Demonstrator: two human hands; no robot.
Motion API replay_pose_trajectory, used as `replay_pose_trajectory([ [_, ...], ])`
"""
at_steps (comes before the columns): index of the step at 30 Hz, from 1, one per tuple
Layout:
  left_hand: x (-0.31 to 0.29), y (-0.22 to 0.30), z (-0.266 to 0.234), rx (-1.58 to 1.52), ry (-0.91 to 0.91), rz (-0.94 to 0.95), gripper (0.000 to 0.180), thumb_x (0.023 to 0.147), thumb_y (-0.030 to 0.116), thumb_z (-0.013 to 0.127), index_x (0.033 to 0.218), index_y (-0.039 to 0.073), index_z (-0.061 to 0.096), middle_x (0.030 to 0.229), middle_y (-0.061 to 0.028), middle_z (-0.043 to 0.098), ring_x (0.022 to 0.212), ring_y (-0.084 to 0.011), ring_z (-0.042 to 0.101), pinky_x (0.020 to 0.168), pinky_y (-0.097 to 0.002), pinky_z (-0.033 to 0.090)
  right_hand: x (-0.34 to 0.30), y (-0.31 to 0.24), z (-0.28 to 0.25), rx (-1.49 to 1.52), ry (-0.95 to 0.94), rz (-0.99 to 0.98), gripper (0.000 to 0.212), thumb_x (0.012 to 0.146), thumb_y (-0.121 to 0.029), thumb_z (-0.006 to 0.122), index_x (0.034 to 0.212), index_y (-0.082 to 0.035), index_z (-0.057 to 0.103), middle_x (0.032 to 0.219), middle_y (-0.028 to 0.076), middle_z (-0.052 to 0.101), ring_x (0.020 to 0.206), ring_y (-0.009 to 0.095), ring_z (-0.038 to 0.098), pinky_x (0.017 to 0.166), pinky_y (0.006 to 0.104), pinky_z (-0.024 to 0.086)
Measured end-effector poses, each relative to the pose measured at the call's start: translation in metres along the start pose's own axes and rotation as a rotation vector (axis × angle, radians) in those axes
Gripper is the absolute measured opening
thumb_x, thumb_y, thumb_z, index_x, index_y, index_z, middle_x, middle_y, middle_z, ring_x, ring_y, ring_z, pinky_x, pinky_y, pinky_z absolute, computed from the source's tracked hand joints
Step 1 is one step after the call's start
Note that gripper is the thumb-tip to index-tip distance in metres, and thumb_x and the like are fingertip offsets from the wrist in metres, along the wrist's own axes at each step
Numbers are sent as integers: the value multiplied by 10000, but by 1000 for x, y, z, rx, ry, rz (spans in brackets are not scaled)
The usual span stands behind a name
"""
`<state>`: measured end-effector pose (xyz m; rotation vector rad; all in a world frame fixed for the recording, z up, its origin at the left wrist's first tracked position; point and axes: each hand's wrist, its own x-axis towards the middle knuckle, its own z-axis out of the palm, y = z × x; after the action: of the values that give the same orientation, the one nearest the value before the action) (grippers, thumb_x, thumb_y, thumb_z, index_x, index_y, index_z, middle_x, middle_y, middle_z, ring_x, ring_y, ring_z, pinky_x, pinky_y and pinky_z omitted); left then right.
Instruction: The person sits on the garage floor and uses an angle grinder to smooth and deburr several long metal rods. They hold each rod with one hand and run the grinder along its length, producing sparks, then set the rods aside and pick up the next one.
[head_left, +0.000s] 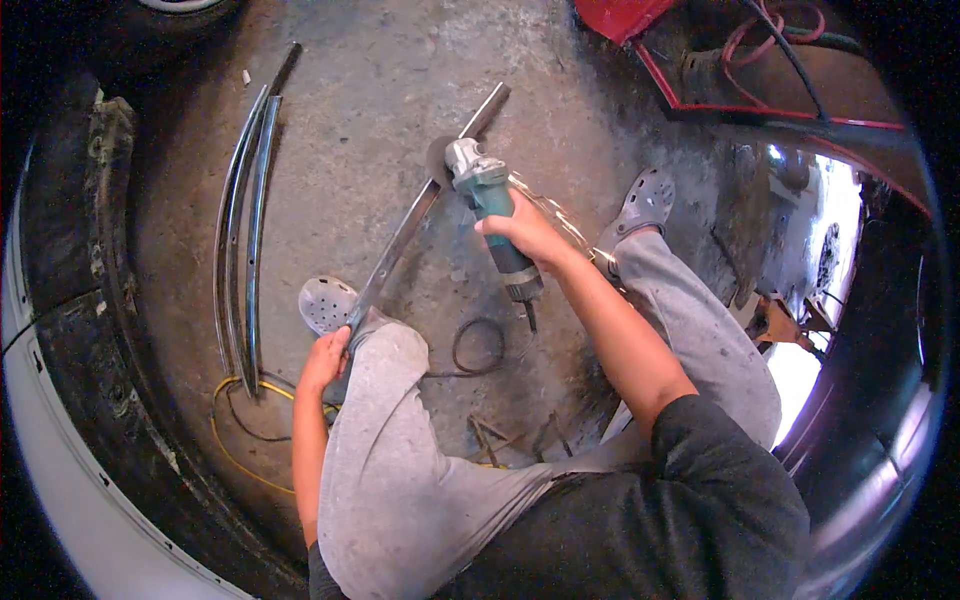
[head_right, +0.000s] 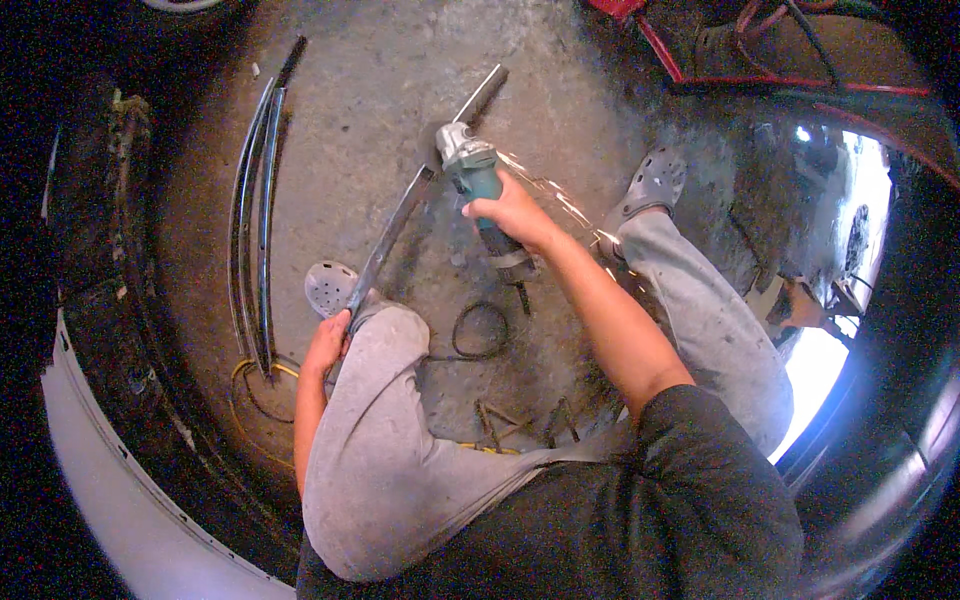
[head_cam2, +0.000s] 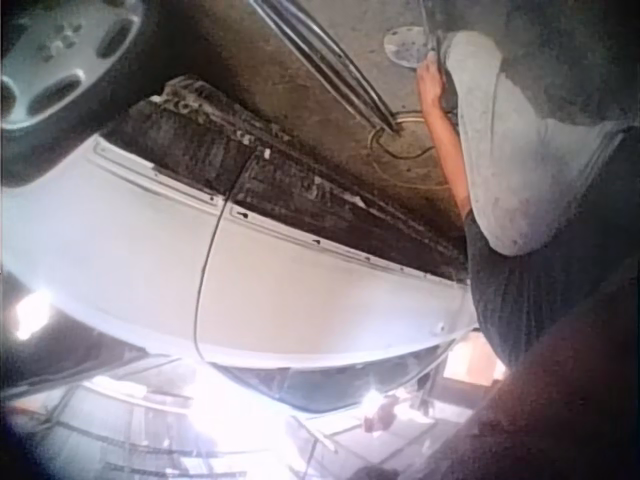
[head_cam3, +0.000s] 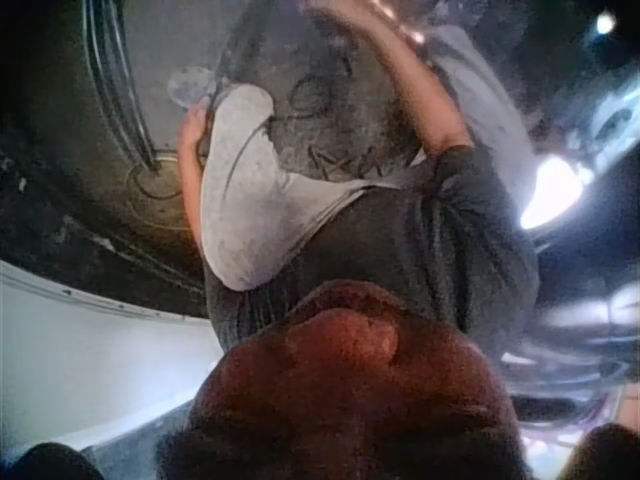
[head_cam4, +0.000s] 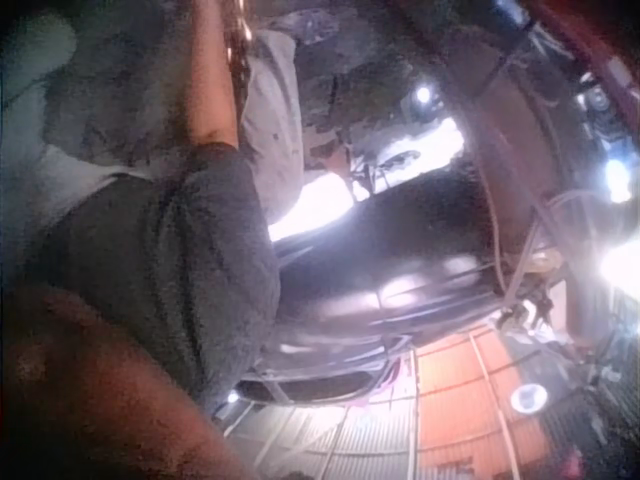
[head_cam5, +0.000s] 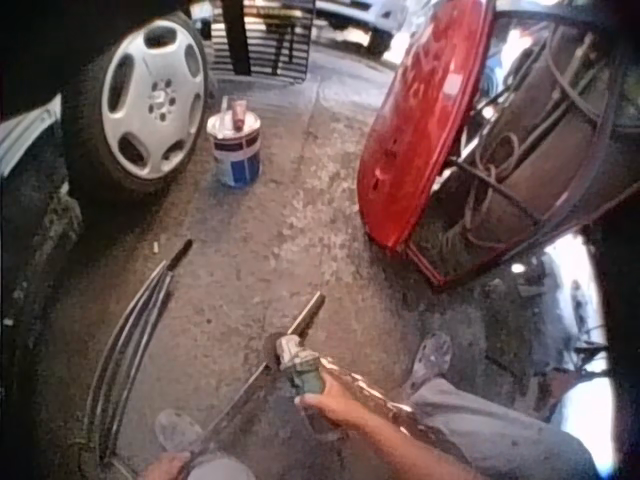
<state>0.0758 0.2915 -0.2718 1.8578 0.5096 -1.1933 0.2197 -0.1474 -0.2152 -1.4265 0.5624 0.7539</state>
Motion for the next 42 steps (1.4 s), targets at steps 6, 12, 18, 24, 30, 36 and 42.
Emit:
replay_pose_trajectory([
  [6,-5,12,0,-14,-12,-18,680,1031,650,486,746,38,569,558,-46,530,446,-161,499,453,-341,405,32,-4,-34,48,93,12,563,806,-197,787,1270,-56,500,967,91,651,755,204,678,675,377,574],
  [12,4,8,2,-22,-43,6,662,1040,633,480,742,47,559,547,-43,520,434,-157,489,450,-334,405,68,-27,-91,77,126,35,485,820,-213,773,1201,-62,514,892,104,655,737,223,685,663,419,586],
  [18,4,-3,-1,12,-9,67,656,1048,632,466,729,65,551,538,-25,511,431,-146,487,452,-324,417,23,-13,-31,-64,80,25,597,790,-235,786,1303,-62,534,1023,93,643,841,195,651,744,384,563],
  [24,6,0,0,-57,-50,-17,646,1045,629,474,746,64,561,550,-24,520,433,-145,488,452,-320,421,-30,53,31,-318,-17,-77,795,715,-285,847,1386,-9,522,1154,115,669,1048,211,633,937,368,511],
  [30,5,2,-2,-61,-72,-23,625,1047,612,488,783,51,573,563,-25,525,434,-144,484,447,-320,420,-51,66,44,-320,-100,-21,793,716,-296,846,1383,-10,526,1161,119,674,1066,222,636,962,365,502],
  [36,5,0,-1,-91,-84,-24,584,1066,558,483,799,46,569,574,-29,526,440,-140,475,446,-317,412,-8,24,-12,-186,17,-4,708,760,-242,793,1385,-45,524,1065,109,665,869,187,662,785,358,545],
  [42,1,5,-3,-98,-89,-57,572,1074,546,475,807,48,566,583,-29,522,440,-133,462,446,-312,403,41,-26,-76,-158,113,-37,647,776,-290,798,1305,-52,514,966,68,632,814,168,627,726,360,537],
])
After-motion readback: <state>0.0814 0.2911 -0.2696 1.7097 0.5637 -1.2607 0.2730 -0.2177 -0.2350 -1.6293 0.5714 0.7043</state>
